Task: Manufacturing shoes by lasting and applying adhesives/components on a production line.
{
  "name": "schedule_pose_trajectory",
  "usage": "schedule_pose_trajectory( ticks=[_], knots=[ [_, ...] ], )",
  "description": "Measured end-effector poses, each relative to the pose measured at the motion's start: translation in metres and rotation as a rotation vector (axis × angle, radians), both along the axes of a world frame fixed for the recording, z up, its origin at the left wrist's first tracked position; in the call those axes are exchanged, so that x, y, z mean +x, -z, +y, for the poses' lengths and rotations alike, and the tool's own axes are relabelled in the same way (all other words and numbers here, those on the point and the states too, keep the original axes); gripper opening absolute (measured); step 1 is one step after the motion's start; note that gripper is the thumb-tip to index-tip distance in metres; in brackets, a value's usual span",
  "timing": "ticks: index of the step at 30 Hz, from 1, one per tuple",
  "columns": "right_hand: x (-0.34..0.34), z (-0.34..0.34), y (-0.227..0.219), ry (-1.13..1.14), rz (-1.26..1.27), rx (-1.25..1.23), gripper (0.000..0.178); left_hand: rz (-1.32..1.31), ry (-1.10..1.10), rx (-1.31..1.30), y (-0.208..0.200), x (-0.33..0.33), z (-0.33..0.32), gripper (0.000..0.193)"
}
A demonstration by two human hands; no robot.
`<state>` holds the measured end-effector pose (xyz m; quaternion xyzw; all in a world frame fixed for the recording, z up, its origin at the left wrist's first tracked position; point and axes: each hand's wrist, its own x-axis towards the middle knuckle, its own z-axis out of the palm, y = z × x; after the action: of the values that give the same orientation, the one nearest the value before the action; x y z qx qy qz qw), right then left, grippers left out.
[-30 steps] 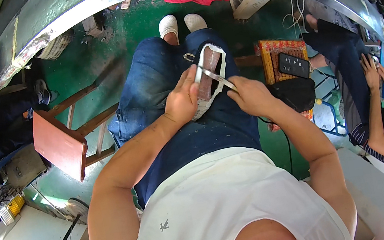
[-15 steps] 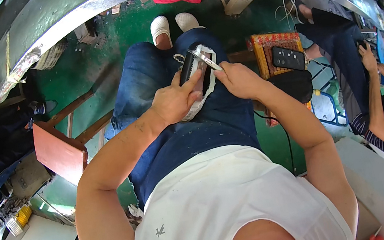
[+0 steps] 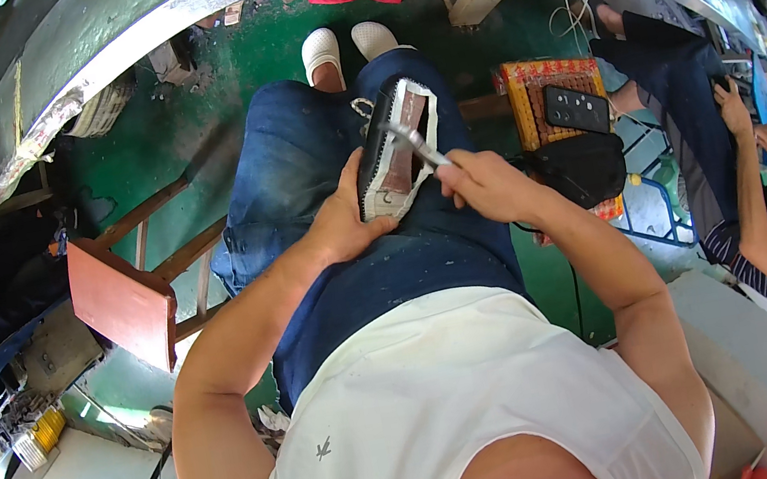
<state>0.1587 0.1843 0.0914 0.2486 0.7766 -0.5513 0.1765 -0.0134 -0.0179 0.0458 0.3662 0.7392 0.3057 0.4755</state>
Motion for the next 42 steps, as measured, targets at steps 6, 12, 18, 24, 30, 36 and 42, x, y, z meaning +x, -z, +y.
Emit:
schedule_pose_trajectory(
  ticks=[6,12,18,24,30,36,42],
  knots=[
    [0.035,0.007,0.027,0.41,0.136,-0.113,0.043,0.384,0.018,0.165,-0.085,-0.039,0.013,0.085],
    [0.038,0.009,0.017,0.447,0.01,-0.177,0.035,-0.238,-0.37,0.724,-0.094,-0.054,0.078,0.048],
    [0.046,-0.001,0.009,0.516,0.18,-0.448,0.024,-0.409,-0.225,0.153,0.02,-0.058,0.102,0.083],
    [0.044,0.004,-0.003,0.058,0.047,-0.111,0.021,0.238,0.03,0.092,-0.011,-0.028,0.041,0.04],
    [0.014,0.007,-0.016,0.291,-0.173,-0.691,0.026,0.507,-0.141,0.178,-0.012,-0.012,0.041,0.022],
    [0.002,-0.003,0.003,-0.075,0.022,0.016,0.021,0.541,-0.175,0.221,-0.011,-0.01,0.041,0.027],
    [0.005,0.017,-0.019,0.217,-0.174,-0.664,0.029,0.596,-0.139,0.346,-0.01,-0.003,0.043,0.029]
  ],
)
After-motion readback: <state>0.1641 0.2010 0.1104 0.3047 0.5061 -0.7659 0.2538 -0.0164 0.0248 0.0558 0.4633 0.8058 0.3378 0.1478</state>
